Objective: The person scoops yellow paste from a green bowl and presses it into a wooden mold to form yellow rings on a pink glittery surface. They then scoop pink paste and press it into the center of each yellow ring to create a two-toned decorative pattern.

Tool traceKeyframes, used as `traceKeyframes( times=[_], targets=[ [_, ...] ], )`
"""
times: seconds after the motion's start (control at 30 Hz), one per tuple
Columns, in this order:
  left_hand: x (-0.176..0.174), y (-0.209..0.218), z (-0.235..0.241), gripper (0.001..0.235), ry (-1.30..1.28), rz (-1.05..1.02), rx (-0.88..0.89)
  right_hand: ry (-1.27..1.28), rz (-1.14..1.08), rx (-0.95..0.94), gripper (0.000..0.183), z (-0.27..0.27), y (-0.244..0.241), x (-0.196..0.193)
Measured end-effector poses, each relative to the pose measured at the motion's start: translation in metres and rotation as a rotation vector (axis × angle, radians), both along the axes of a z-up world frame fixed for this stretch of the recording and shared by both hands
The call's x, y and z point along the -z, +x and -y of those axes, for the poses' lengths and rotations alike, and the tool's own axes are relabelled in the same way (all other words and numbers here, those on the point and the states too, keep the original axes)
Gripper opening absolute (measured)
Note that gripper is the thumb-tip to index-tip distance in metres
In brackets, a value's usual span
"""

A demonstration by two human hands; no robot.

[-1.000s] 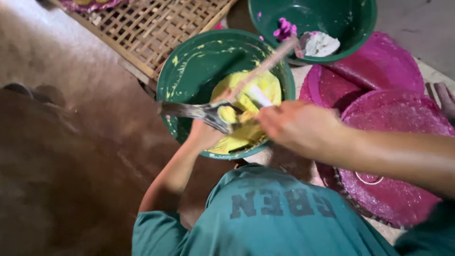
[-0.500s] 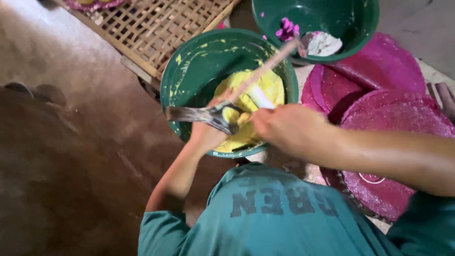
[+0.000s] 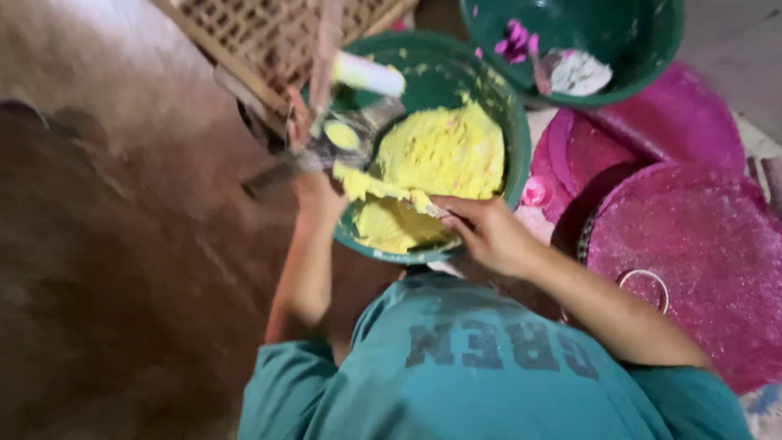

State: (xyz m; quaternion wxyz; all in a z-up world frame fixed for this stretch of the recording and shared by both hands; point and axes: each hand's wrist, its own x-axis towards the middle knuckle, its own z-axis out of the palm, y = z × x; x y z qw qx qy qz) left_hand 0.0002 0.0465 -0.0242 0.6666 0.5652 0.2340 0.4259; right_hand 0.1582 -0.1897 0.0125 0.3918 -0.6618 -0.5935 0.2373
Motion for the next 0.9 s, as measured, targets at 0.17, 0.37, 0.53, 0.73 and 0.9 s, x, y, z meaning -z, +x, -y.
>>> traceKeyframes(
  times=[0.17, 0.37, 0.53, 0.73, 0.9],
  targets=[
    [0.019, -0.033, -0.018, 0.051, 0.828, -0.713, -0.483, -0.322, 0.511, 0.072, 0.045, -0.018, 0.052, -0.014],
    [0.029, -0.033, -0.003, 0.067, 0.887, -0.452, -0.503, -0.086, 0.498, -0.221, 0.07, -0.079, 0.02, 0.022],
    [0.025, -0.031, 0.005, 0.073, 0.779, -0.408, -0.496, 0.07, 0.233, -0.394, 0.068, -0.103, -0.048, 0.074],
    [0.027, -0.032, 0.006, 0.082, 0.687, -0.291, -0.483, 0.149, 0.281, -0.393, 0.069, -0.116, -0.06, 0.109],
    [0.025, -0.031, 0.009, 0.084, 0.338, 0.001, -0.325, 0.017, 0.035, -0.237, 0.064, -0.141, -0.05, 0.113]
  ],
)
